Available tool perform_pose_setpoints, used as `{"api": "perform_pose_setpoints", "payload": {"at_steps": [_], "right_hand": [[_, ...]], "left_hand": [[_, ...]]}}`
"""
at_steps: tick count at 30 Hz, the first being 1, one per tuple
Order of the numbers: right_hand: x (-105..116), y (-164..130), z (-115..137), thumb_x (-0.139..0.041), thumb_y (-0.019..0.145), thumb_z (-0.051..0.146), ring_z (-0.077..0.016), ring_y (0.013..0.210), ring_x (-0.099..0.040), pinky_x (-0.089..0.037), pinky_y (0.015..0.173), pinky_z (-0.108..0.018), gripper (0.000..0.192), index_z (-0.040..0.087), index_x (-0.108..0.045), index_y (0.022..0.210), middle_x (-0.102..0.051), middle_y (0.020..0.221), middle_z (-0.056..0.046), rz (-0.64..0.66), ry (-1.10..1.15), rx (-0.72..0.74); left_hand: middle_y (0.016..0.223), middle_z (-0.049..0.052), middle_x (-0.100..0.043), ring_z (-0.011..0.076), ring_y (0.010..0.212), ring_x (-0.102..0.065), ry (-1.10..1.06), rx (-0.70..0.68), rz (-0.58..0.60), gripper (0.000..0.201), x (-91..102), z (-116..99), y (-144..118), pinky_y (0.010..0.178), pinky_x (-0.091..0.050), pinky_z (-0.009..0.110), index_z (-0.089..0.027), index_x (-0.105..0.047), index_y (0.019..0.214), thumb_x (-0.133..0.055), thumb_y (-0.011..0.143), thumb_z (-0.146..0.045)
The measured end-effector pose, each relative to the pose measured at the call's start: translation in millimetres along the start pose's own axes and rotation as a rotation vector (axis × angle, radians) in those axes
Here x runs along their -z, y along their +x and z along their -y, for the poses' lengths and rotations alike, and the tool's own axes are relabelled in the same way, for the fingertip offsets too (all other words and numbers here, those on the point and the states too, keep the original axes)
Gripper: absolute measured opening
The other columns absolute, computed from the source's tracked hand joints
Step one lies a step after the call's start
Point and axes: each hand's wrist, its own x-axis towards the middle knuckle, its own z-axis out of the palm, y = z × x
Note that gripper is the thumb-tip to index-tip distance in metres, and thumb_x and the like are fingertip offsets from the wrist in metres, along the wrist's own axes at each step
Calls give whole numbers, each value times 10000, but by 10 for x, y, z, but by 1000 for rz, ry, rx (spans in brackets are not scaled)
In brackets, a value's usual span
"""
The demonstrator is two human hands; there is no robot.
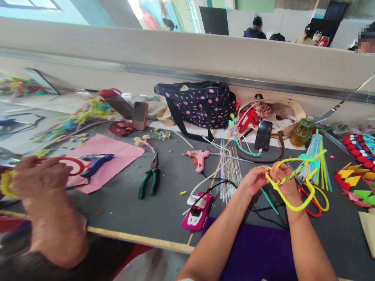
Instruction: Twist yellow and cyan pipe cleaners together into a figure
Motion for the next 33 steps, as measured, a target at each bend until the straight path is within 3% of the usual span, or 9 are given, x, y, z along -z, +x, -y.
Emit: {"api": "perform_pose_setpoints", "payload": {"at_steps": [8, 15, 21, 28, 33], "right_hand": [[-32, 5, -31, -640, 795, 311, -71, 445, -417, -325, 435, -199, 185, 206, -518, 704, -499, 538, 62, -180, -288, 174], [-78, 68, -102, -672, 754, 368, -66, 413, -412, -295, 394, -188, 230, 197, -535, 683, -527, 512, 53, -299, -146, 163], [-21, 151, -129, -714, 658, 401, -53, 361, -386, -250, 346, -164, 277, 190, -537, 690, -513, 459, 68, -487, 10, 99], [45, 192, -189, -679, 630, 352, -35, 304, -319, -216, 301, -159, 248, 190, -492, 619, -468, 423, 82, -454, 155, -43], [62, 175, -223, -622, 673, 313, -34, 286, -285, -189, 289, -152, 197, 196, -470, 625, -421, 395, 93, -460, 166, -51]], "left_hand": [[619, 7, -629, 85, 523, -582, 43, -115, 4, 235, -26, -54, -49, 532, -508, 191, -103, -659, 745, -805, 609, -227], [596, -16, -606, 69, 490, -558, 86, -271, -52, 288, -90, -115, -105, 525, -512, 191, -111, -647, 743, -831, 588, -270], [618, -7, -626, 79, 494, -578, 134, -392, -98, 293, -133, -137, -139, 543, -523, 206, -114, -665, 759, -825, 596, -298], [622, 0, -636, 85, 498, -581, 162, -482, -131, 251, -132, -133, -136, 550, -517, 211, -112, -694, 758, -804, 619, -290], [634, 1, -639, 89, 521, -578, 196, -539, -171, 236, -135, -134, -141, 556, -511, 218, -121, -709, 764, -802, 622, -285]]}}
